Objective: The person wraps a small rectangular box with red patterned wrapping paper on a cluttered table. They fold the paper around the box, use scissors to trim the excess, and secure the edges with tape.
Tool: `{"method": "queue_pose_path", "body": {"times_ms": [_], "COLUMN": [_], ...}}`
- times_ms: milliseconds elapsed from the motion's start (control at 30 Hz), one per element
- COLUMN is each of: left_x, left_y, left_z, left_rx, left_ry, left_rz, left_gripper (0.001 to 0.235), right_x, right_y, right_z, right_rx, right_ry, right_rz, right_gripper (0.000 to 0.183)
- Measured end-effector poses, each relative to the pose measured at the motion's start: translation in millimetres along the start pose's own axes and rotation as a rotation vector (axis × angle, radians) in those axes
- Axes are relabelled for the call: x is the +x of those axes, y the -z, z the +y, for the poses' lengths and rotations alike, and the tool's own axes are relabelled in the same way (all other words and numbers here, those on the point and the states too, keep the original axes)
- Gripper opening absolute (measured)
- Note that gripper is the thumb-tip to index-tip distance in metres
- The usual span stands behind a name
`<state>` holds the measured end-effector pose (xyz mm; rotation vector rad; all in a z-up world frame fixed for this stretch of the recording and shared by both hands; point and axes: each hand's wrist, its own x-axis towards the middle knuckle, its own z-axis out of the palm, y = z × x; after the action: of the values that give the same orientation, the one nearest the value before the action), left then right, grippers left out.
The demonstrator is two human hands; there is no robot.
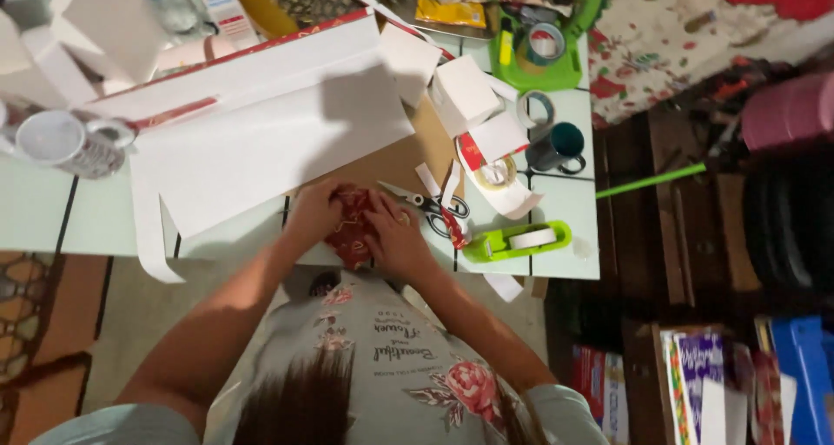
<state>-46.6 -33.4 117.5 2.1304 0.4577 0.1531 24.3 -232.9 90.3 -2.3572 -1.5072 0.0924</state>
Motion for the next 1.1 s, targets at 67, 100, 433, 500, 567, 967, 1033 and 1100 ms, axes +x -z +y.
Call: {"method": "queue_pose_path", "body": {"times_ms": [67,100,433,500,567,967,1033,1100], "left_x": [-5,-11,-38,-26,-27,-38,-41,-41], "left_y": [0,-1,-84,-101,-104,-90,-92,-88], "left_z": [-4,-5,-21,-45,-47,-11,-1,11], "left_rx": [-0.065,-0.132,-0.620,-0.714,-0.746,-0.716,-0.674,-0.640], "left_ry": [0.032,0.058,0.396,0.447,0.450,0.412,0.397,0.391], "left_rz": [0.040,0.060,0.569,0.648,0.664,0.628,0.639,0.657], "left_gripper": [0.043,0.049,0.040,0.029,0.027,0.029,0.029,0.024], "right_x": [2,0,-1,0,1,25,30,32], "right_y": [-10,-15,-31,-29,-12,1,-4,-18], "right_z": [9,11,16,15,11,66,90,113], "right_rx": [-0.004,-0.008,-0.086,0.096,0.251,0.973,0.814,0.882], "right_ry": [0.060,0.098,0.385,0.419,0.439,-0.026,-0.284,-0.119], "right_rz": [0.027,0.052,0.172,0.141,0.098,0.040,0.091,-0.070], "right_gripper": [0.045,0.044,0.054,0.067,0.065,0.031,0.039,0.066]}}
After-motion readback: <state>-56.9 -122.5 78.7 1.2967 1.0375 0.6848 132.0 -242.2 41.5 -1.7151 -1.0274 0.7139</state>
